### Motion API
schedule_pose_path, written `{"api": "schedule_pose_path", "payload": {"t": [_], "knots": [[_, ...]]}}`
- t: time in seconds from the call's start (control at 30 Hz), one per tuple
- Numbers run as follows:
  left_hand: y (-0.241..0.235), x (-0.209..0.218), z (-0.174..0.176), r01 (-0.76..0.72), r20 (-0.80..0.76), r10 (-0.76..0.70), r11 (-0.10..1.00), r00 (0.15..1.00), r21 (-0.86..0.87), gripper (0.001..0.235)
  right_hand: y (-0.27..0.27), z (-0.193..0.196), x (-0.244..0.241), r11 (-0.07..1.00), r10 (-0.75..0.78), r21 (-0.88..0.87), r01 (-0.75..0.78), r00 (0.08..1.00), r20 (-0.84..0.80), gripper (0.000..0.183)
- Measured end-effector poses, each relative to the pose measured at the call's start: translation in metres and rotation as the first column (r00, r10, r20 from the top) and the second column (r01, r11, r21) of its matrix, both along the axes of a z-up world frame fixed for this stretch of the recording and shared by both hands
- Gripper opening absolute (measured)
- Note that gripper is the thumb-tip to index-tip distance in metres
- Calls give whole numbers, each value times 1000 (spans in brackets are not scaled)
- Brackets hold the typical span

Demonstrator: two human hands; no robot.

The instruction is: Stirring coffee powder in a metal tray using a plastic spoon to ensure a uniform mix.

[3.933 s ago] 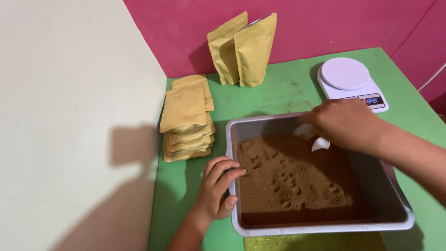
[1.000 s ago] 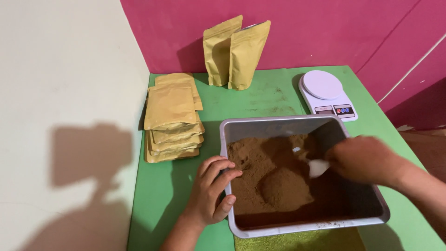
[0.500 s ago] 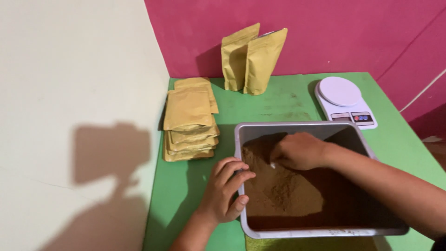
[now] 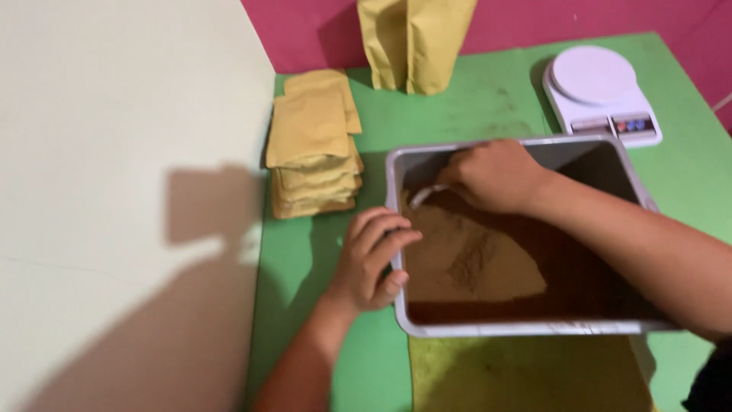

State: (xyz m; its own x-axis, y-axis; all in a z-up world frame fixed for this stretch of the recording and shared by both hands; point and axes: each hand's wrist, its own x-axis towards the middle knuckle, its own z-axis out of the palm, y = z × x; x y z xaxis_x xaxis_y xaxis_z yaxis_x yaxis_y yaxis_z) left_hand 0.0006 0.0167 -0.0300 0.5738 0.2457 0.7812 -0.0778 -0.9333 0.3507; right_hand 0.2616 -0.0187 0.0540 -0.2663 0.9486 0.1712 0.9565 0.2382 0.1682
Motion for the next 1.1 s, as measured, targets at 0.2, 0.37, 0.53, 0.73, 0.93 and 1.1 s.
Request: {"api": "schedule_pose_path", "payload": {"t": [0.2,0.37,0.53,0.73,0.93,1.1], "knots": [[-25,-14,27,-150,83,145,988,986,46,36,3,-35,12,982,157,109,-154,988,-14,15],[-135,-33,27,-263,-39,262,965,964,-8,6,20,-38,19,969,205,-105,-224,965,-167,26],[-188,-12,12,-92,-410,18,983,912,-161,14,19,-26,17,949,166,-235,-210,967,-193,28],[-187,7,-18,-189,-513,80,968,854,-163,31,21,-29,21,939,115,-289,-187,961,-250,38],[-184,16,-5,-175,-510,43,961,859,-213,5,21,-25,22,915,92,-364,-172,970,-226,36],[-175,19,-2,-156,-490,-85,888,868,-432,9,22,-22,26,900,71,-401,-172,964,-256,35]]}}
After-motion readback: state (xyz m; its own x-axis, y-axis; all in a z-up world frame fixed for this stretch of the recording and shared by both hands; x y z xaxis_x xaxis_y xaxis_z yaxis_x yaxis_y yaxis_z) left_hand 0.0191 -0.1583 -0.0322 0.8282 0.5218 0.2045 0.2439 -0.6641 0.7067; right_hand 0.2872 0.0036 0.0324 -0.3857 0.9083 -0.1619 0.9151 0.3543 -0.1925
